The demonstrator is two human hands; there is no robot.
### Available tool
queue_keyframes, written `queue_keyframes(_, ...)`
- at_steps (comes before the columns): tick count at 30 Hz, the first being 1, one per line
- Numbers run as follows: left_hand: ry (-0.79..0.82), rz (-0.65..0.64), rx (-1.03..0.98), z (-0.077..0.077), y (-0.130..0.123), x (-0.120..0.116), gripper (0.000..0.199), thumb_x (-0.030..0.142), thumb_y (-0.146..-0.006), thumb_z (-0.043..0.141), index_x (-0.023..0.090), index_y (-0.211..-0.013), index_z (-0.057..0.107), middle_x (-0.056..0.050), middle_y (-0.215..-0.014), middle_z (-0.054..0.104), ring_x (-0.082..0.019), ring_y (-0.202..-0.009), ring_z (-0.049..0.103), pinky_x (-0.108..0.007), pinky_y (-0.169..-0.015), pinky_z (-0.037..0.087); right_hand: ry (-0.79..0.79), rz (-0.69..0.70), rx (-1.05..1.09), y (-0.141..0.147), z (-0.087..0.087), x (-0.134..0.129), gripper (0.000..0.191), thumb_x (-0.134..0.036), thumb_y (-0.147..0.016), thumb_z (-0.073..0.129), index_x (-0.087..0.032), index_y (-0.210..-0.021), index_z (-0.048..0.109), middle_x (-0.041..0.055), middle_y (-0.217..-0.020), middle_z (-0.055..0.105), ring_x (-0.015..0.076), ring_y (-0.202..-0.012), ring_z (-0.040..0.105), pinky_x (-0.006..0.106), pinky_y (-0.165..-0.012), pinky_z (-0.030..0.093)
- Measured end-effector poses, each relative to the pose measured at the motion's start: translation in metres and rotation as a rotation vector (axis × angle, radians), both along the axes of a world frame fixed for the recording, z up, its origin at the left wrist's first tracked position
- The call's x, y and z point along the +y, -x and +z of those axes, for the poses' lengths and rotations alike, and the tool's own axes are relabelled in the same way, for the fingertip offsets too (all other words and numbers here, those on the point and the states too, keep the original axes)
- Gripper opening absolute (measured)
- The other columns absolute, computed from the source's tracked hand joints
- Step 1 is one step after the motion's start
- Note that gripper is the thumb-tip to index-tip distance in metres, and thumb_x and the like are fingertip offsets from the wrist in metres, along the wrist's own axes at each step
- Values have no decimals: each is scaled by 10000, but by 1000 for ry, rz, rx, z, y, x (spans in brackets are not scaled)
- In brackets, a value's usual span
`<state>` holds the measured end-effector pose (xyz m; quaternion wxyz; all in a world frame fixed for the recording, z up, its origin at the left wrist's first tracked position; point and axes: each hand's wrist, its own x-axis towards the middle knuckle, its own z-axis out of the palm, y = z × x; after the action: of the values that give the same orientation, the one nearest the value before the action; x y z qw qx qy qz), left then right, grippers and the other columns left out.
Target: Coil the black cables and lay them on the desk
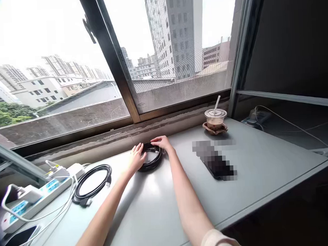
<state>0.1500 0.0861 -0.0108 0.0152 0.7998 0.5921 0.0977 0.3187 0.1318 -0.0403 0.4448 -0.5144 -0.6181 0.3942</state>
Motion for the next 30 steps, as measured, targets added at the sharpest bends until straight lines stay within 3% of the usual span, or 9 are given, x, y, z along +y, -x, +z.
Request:
queue_keyframes(6, 111, 6, -49, 11, 6, 2, 618, 397, -906, 329, 103, -1447, 270, -111, -1522, 225, -290, -1408, 167, -402, -1095, 253, -79, -118, -98, -7, 24, -13, 231, -340, -863, 590, -127, -931, 649, 43, -918, 671, 147, -820, 637, 342, -771, 525)
queue_keyframes(11, 168, 130, -107, 45, 32, 7, 697, 518, -889, 307, 102, -1445, 253, -156, -1521, 211, -238, -1396, 232, -332, -1076, 283, -207, -265, -113, -31, 70, -29, 122, -281, -714, 709, -169, -762, 723, 52, -815, 724, 175, -807, 655, 269, -746, 506)
queue_keyframes(14, 212, 275, -116, 70, 62, 6, 616, 541, -865, 335, 154, -1332, 444, -141, -1419, 431, -262, -1305, 405, -351, -1028, 341, -301, -361, -75, -48, 102, -45, 181, -293, -745, 649, -156, -833, 730, 83, -847, 726, 178, -786, 654, 257, -686, 507)
queue_keyframes(16, 296, 405, -108, 79, 85, 3, 531, 539, -830, 399, 136, -1110, 605, -160, -1178, 632, -290, -1083, 601, -359, -908, 438, -357, -415, -32, -56, 121, -57, 283, -320, -792, 578, -132, -956, 713, 99, -835, 721, 167, -735, 652, 242, -613, 501)
queue_keyframes(18, 408, 532, -94, 80, 104, 0, 443, 518, -780, 485, 118, -870, 653, -159, -893, 709, -288, -788, 684, -353, -736, 497, -397, -449, 13, -60, 134, -68, 355, -342, -826, 516, -130, -1060, 678, 92, -819, 717, 146, -669, 641, 219, -546, 481)
queue_keyframes(20, 494, 629, -77, 74, 117, -1, 380, 491, -748, 533, 125, -719, 632, -139, -698, 692, -275, -611, 668, -350, -619, 496, -437, -470, 47, -60, 142, -75, 367, -348, -825, 508, -127, -1068, 673, 83, -775, 714, 122, -574, 609, 205, -495, 455)
queue_keyframes(24, 504, 689, -48, 59, 122, 2, 274, 397, -740, 556, 154, -617, 584, -85, -553, 630, -252, -564, 651, -349, -635, 487, -501, -447, 43, -56, 147, -81, 326, -326, -812, 529, -118, -1005, 689, 67, -690, 700, 90, -439, 533, 205, -455, 419)
queue_keyframes(30, 485, 578, -9, 49, 104, 6, 194, 321, -672, 599, 158, -572, 563, -54, -557, 644, -218, -536, 649, -322, -665, 498, -531, -474, 9, -56, 162, -100, 319, -302, -828, 521, -137, -1069, 650, 33, -672, 689, 80, -424, 526, 199, -451, 411)
